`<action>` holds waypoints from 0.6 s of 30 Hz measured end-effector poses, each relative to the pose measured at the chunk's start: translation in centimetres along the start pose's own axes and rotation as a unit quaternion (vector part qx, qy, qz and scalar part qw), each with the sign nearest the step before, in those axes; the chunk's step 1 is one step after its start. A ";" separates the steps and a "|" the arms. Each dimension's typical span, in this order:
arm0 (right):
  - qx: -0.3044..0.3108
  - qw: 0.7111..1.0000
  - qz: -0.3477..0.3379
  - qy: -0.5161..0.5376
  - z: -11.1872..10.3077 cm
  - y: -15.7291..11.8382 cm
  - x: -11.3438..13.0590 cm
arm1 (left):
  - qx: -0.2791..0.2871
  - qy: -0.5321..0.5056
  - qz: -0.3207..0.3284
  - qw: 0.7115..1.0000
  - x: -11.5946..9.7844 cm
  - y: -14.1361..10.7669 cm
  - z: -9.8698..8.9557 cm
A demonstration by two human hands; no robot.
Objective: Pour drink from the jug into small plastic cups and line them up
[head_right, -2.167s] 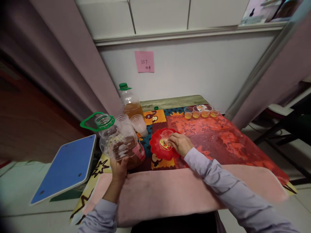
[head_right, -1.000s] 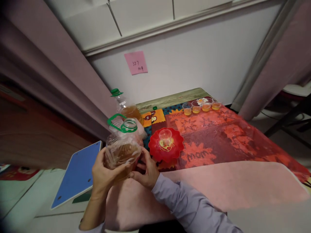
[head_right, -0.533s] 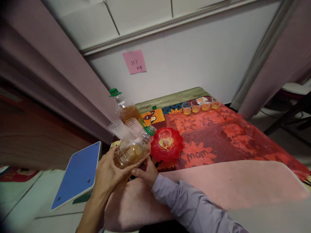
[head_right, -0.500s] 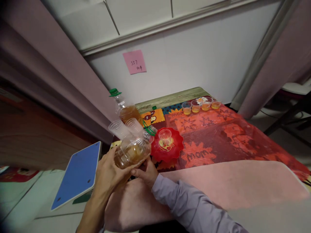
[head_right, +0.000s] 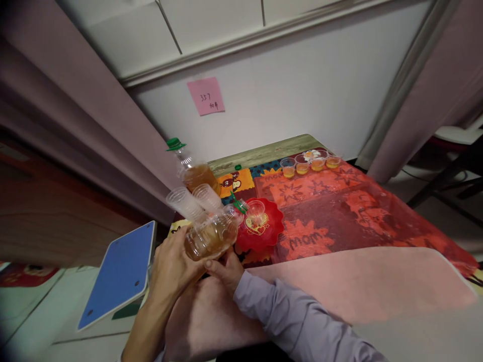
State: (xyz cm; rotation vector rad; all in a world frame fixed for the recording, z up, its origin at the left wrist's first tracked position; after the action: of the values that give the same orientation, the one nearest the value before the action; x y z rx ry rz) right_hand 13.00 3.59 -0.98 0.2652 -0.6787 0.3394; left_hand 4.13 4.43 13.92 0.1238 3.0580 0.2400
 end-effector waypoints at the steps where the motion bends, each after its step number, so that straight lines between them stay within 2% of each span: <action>1: 0.005 1.000 0.008 0.021 0.2 0.0 -0.1 | 0.003 0.003 0.000 1.000 -0.1 0.0 0.0; 5: 0.019 0.996 0.023 0.084 0.8 -0.1 -0.1 | 0.011 0.010 0.000 1.000 -0.4 0.0 -0.3; 12: 0.007 0.995 0.036 0.091 0.6 -0.1 -0.5 | 0.025 0.030 -0.005 0.999 -1.0 0.0 -0.6; 18: 0.014 0.995 0.034 0.090 1.2 -0.3 0.4 | 0.024 0.059 -0.009 0.998 -1.5 0.1 -1.0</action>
State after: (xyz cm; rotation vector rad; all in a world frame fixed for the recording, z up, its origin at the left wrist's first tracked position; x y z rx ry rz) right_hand 12.69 3.00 0.10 0.2366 -0.5066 0.4323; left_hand 5.54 4.30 15.02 0.0882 3.1811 0.1776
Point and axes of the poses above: each hand's wrist, its own y-axis towards the middle knuckle, its own z-axis out of the palm, x = y × z, the point moved 8 cm from there along y, towards the middle knuckle, and after that the axes turned 7 degrees about x, right-handed, at the moved point
